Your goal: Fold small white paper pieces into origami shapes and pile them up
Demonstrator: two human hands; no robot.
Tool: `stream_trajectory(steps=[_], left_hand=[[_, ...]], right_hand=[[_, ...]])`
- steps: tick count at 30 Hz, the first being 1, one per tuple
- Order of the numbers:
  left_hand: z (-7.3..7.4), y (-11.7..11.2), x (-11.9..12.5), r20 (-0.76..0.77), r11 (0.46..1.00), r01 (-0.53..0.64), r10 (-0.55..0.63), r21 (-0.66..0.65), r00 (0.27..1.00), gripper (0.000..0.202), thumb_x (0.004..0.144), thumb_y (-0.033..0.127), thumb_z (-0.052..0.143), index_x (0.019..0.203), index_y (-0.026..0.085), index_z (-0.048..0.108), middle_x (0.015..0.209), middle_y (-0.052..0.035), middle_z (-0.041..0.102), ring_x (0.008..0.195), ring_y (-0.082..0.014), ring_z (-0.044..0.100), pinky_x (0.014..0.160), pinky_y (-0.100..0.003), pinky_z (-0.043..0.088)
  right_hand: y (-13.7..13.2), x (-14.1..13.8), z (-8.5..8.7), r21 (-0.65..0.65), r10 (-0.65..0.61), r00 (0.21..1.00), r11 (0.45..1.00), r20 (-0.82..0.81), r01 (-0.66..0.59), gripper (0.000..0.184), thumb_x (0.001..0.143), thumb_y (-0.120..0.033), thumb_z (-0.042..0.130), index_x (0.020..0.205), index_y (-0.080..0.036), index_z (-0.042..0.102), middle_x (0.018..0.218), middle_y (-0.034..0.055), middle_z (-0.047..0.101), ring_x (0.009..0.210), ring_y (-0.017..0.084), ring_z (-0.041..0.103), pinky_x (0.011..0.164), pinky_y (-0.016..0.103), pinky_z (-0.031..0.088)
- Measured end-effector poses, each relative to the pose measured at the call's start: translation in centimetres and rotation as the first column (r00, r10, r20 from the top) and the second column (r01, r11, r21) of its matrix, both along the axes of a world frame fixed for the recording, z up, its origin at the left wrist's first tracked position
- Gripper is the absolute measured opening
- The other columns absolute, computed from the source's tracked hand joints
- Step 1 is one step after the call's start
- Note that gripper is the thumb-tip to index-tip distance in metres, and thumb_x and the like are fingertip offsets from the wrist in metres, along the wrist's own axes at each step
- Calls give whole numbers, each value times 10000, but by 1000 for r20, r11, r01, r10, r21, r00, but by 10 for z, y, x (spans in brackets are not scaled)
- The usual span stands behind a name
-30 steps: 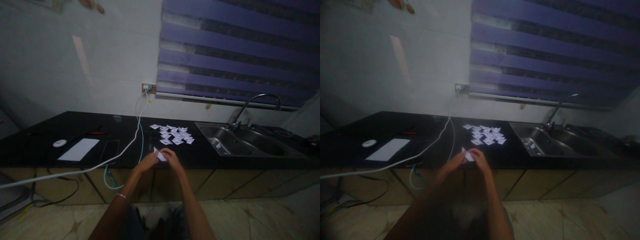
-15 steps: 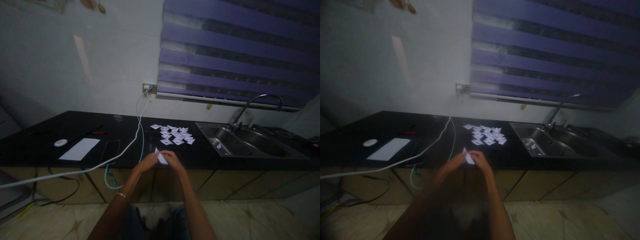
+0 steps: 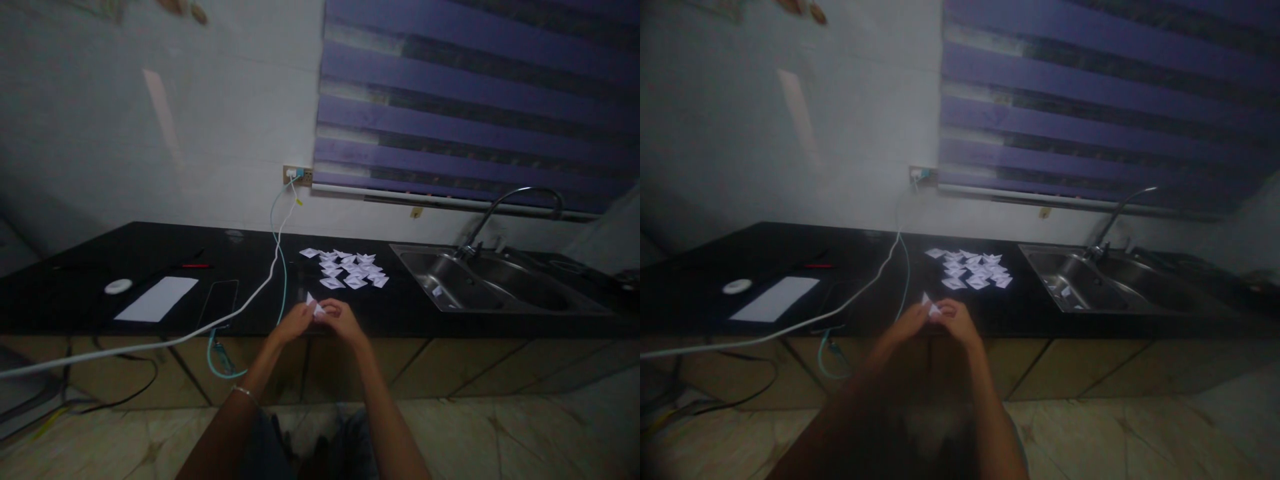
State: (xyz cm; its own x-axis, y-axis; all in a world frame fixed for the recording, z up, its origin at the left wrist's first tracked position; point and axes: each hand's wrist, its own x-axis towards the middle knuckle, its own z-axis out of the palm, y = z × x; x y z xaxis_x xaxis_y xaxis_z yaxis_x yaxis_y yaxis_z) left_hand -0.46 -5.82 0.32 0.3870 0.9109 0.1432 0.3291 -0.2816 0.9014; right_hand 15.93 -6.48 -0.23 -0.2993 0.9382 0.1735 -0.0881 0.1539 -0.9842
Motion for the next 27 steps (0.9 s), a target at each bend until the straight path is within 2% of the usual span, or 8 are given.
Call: stream_trajectory(steps=[5,9,13,15,20,27], left_hand=[[0,-1,0,26,1000,21,-21,0,999,579,879,575,230,739,118,557,651,-19,523,615,-139,443,568,-247,341],[1,-2,0,34,1000,15,-16,15,999,587,877,585,225,750,121,561,663,-22,534,626,-144,453,583,-250,355],[2,-3,1,46,996,33,-37,81,998,619,881,585,211,745,123,600,723,-48,593,692,-162,506,680,-266,387],[2,-3,1,63,996,63,-67,67,996,650,877,596,200,734,122,621,732,-57,613,701,-165,524,714,-272,391],[4,-2,2,122,991,41,-26,-124,992,756,828,681,116,667,131,608,604,-42,579,587,-151,486,596,-258,375],[10,-3,1,107,1000,5,-3,-16,994,689,866,617,162,590,143,579,615,-51,584,581,-148,489,583,-267,360]], right_hand=[[-1,-1,1,60,-91,995,994,45,88,299,646,-366,742,849,-162,661,732,46,694,658,180,642,609,269,479],[-2,-3,1,81,-113,993,991,37,110,261,642,-364,746,784,-159,671,710,43,695,641,178,640,595,263,475],[0,-2,-3,85,-116,993,990,35,112,234,646,-357,739,737,-148,682,644,48,683,575,169,621,554,261,467],[1,-1,-4,86,-106,994,991,33,103,221,658,-356,724,724,-148,686,623,48,677,546,163,609,533,261,463],[2,1,-1,67,-102,994,993,35,99,196,631,-337,731,687,-156,681,591,35,668,505,160,595,499,259,458],[-1,2,2,77,-81,995,994,63,76,206,644,-351,725,690,-157,673,611,39,667,538,168,604,518,263,459]])
